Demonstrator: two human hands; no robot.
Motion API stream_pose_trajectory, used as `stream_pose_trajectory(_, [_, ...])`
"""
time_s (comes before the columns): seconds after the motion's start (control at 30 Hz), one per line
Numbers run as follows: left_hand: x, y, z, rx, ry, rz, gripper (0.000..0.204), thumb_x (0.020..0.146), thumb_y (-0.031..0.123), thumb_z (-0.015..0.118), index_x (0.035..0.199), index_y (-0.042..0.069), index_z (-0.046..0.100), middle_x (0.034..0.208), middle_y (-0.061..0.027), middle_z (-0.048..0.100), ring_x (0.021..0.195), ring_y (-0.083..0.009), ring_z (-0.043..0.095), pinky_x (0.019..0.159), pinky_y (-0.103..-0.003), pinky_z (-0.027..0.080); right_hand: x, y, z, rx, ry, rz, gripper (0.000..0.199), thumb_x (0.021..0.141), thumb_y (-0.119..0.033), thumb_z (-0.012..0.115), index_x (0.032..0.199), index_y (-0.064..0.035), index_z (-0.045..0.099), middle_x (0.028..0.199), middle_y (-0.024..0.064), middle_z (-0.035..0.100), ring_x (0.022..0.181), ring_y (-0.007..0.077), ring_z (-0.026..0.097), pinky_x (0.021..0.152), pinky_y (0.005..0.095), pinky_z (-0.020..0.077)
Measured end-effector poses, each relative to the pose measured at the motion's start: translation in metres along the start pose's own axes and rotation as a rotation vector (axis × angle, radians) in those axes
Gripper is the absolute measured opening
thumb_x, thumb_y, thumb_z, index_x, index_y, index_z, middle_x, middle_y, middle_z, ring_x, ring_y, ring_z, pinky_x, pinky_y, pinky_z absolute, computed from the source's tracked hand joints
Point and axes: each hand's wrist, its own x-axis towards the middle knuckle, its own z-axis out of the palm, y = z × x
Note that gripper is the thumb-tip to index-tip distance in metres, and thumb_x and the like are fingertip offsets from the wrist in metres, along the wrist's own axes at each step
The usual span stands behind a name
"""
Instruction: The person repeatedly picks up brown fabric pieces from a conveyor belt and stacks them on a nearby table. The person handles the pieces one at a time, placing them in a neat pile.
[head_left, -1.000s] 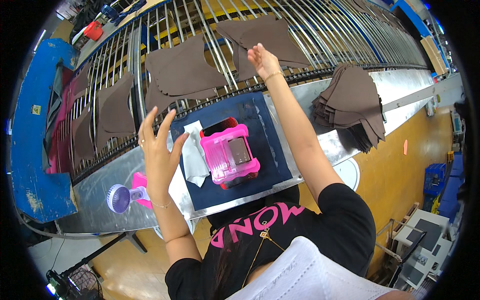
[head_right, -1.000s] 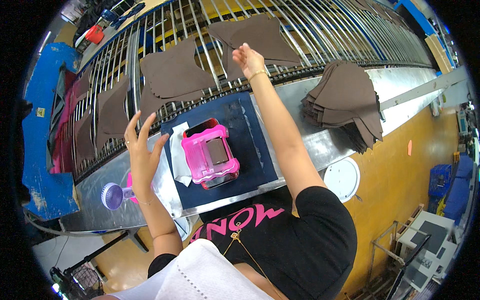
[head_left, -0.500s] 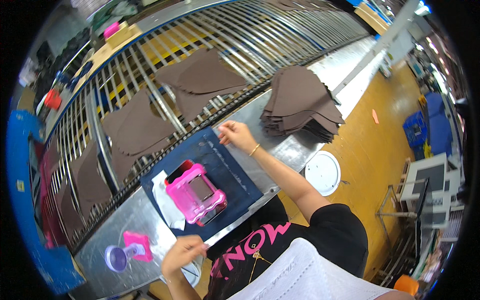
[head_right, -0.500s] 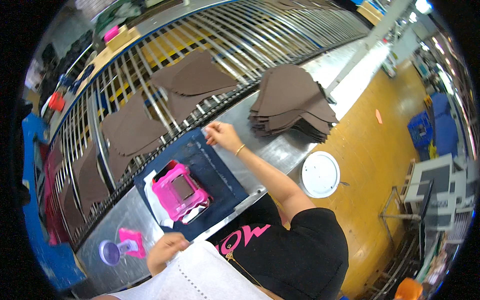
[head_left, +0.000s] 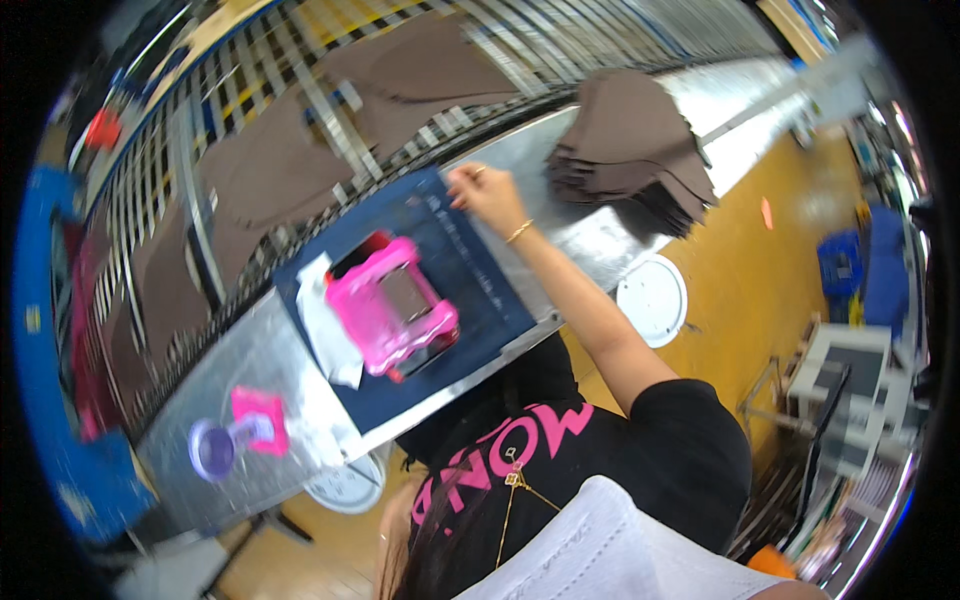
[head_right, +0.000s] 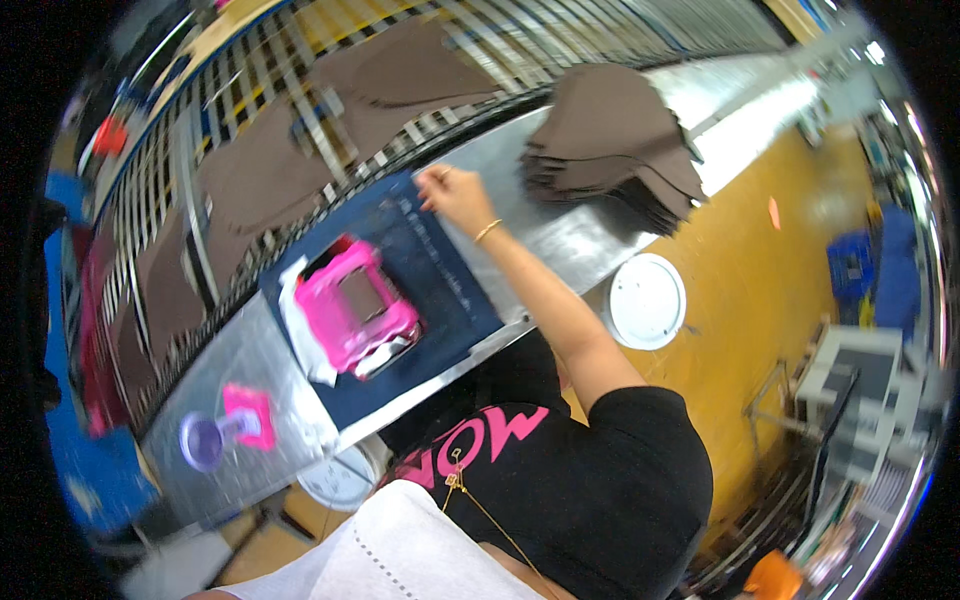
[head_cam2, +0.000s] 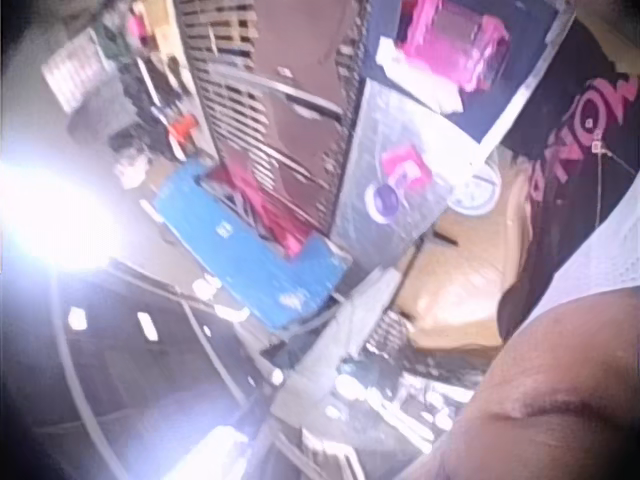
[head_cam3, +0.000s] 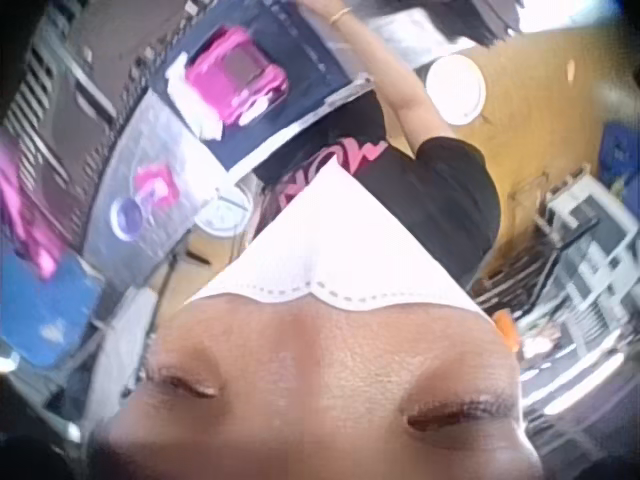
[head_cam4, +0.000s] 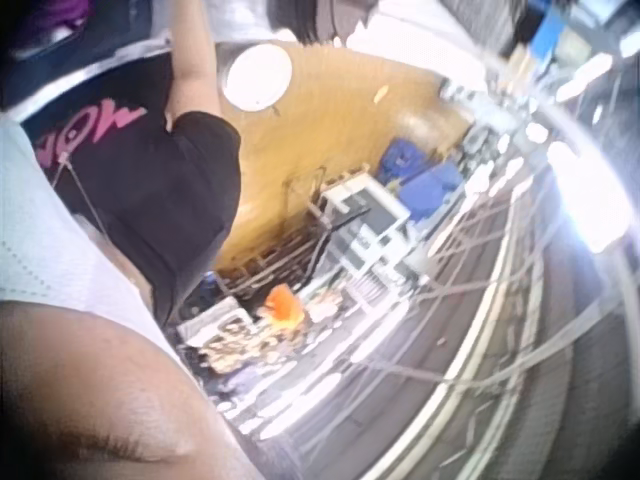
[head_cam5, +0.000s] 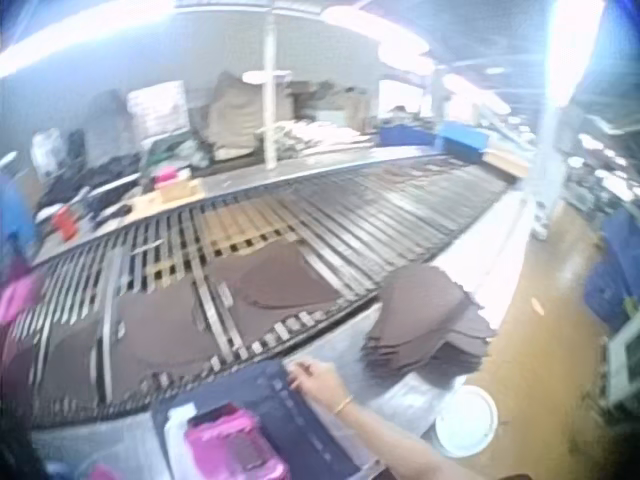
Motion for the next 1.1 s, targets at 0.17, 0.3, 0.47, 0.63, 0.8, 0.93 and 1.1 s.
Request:
stream_pose_trajectory(0.17, [-0.006,-0.033,0.016,0.038,0.048,0.233,0.027,0.094,0.027,0.059,0.093,0.001,0.063,0.085,-0.0087,0.067,0.074,-0.0188,0.065,0.070,-0.033,0.055,-0.002,-0.002,0.008,-0.025,-0.009,-0.027,0.020,0.093,-0.020,0.061,0.096,-0.0002,0.066,0.077,0.0081,0.068,0.062,0.0104,0.065,0.055,0.0234,0.0518])
stream_pose_trajectory(0.3, [0.006,-0.030,0.027,0.074,0.176,0.239,0.035,0.085,0.034,0.070,0.092,0.002,0.056,0.076,-0.0084,0.061,0.064,-0.0179,0.061,0.059,-0.028,0.052,0.005,0.010,0.008,-0.020,-0.053,0.001,0.021,0.094,-0.019,0.061,0.100,0.0002,0.064,0.080,0.0088,0.068,0.064,0.0102,0.065,0.054,0.0216,0.0496])
stream_pose_trajectory(0.47, [0.031,-0.036,0.012,0.631,0.683,0.753,0.041,0.080,0.033,0.072,0.096,-0.001,0.056,0.075,-0.0091,0.060,0.063,-0.0201,0.060,0.059,-0.031,0.050,0.011,0.019,0.008,-0.009,-0.077,-0.026,0.019,0.095,-0.018,0.060,0.099,0.0002,0.064,0.080,0.0078,0.067,0.065,0.0088,0.063,0.057,0.0207,0.0491])
stream_pose_trajectory(0.63, [-0.015,-0.020,0.042,1.164,0.423,0.296,0.038,0.086,0.040,0.062,0.088,0.002,0.068,0.085,-0.0154,0.064,0.077,-0.0285,0.063,0.068,-0.039,0.050,0.012,0.021,0.005,-0.034,-0.085,-0.035,0.020,0.095,-0.019,0.060,0.102,-0.0007,0.063,0.081,0.0080,0.067,0.064,0.0086,0.062,0.057,0.0204,0.0484])
stream_pose_trajectory(0.8, [-0.045,-0.035,0.081,1.508,0.894,0.599,0.038,0.082,0.039,0.064,0.091,0.002,0.071,0.094,-0.0217,0.066,0.093,-0.0370,0.062,0.079,-0.045,0.050,0.017,0.027,0.001,-0.001,-0.110,-0.084,0.017,0.095,-0.017,0.060,0.098,-0.0005,0.063,0.079,0.0077,0.066,0.060,0.0080,0.058,0.055,0.0196,0.0467])
stream_pose_trajectory(0.93, [-0.011,-0.030,0.059,1.321,0.659,0.653,0.034,0.078,0.032,0.067,0.094,0.002,0.070,0.088,-0.0208,0.065,0.087,-0.0361,0.063,0.078,-0.045,0.050,0.019,0.029,-0.001,-0.042,-0.118,-0.115,0.018,0.094,-0.017,0.060,0.097,0.0006,0.062,0.078,0.0077,0.066,0.059,0.0076,0.057,0.053,0.0189,0.0456])
stream_pose_trajectory(1.1, [-0.020,-0.021,0.053,0.301,0.206,0.201,0.036,0.083,0.037,0.069,0.091,0.002,0.066,0.069,-0.0081,0.059,0.050,-0.0168,0.052,0.042,-0.029,0.041,0.020,0.030,0.002,-0.053,-0.102,-0.142,0.018,0.094,-0.016,0.060,0.096,0.0014,0.062,0.078,0.0082,0.066,0.059,0.0078,0.058,0.053,0.0193,0.0460])
